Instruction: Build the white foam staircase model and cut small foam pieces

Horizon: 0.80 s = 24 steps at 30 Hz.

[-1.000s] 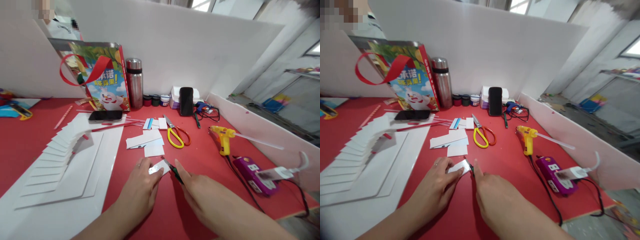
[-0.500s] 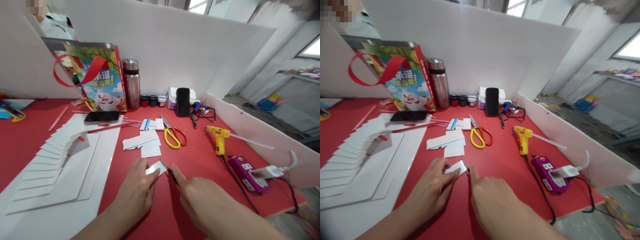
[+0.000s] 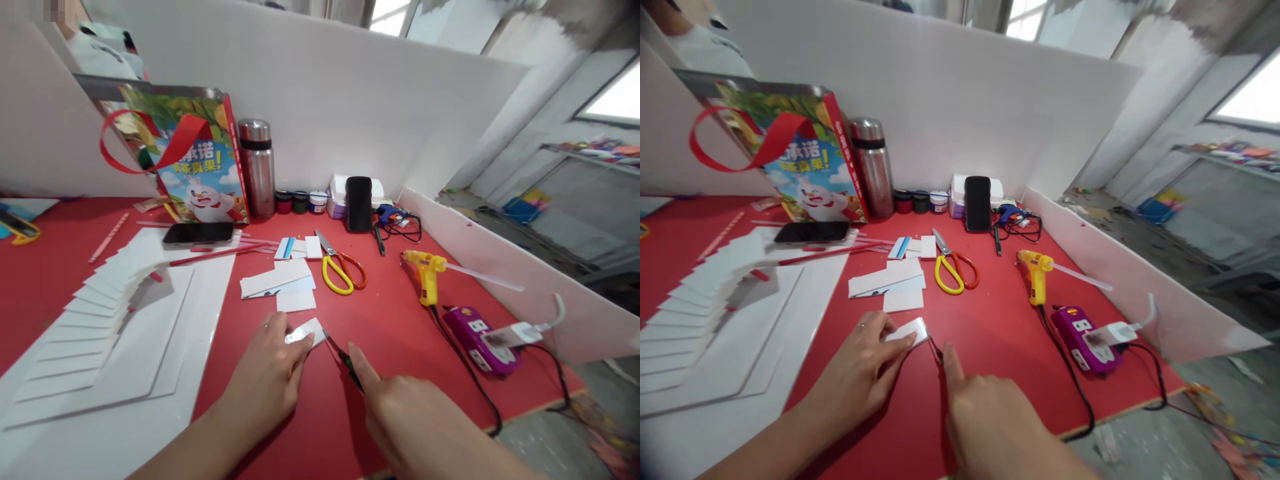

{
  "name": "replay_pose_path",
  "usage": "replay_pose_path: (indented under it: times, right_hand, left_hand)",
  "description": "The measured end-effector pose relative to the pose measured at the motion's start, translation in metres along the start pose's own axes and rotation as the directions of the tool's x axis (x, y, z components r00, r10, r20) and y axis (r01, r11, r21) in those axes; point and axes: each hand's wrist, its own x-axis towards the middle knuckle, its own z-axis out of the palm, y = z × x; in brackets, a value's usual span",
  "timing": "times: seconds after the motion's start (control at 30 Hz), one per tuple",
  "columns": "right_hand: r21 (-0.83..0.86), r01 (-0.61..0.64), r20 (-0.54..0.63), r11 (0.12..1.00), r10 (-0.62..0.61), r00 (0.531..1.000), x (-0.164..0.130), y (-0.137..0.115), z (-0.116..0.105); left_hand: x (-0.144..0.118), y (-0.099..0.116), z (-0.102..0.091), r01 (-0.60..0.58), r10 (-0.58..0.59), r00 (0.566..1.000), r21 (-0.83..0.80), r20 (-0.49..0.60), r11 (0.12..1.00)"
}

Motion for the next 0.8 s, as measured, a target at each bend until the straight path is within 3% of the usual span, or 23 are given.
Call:
replay_pose_path:
  times: [0.2, 0.4, 0.53, 0.67, 0.8]
  right_hand:
    - [-0.02, -0.042, -0.025, 0.999, 0.042, 0.999, -0.017, -0.007, -0.004]
    - [0.024, -0.034, -0.053, 0.999, 0.035, 0.998, -0.025, -0.006, 0.014]
    - [0.167, -0.069, -0.073, 0.983, 0.082, 0.994, -0.036, 0.003, 0.014]
    - [0.383, -0.108, -0.106, 0.917, 0.16, 0.981, -0.046, 0.023, -0.002]
    - [0.525, -0.173, -0.104, 0.833, 0.264, 0.959, -0.029, 0.046, -0.012]
  left_hand:
    - [0.0, -0.002, 0.001, -0.008, 0.008, 1.0, -0.012, -0.014, 1.0]
    - [0.0, -0.003, 0.002, -0.021, 0.02, 1.0, -0.007, -0.013, 1.0]
    - [-0.002, -0.006, 0.003, -0.023, 0.023, 1.0, -0.005, -0.003, 1.0]
    - [-0.004, -0.014, 0.002, -0.056, 0.055, 0.998, -0.086, -0.019, 0.995]
    - [-0.004, -0.02, -0.003, -0.1, 0.084, 0.993, -0.21, -0.087, 0.973]
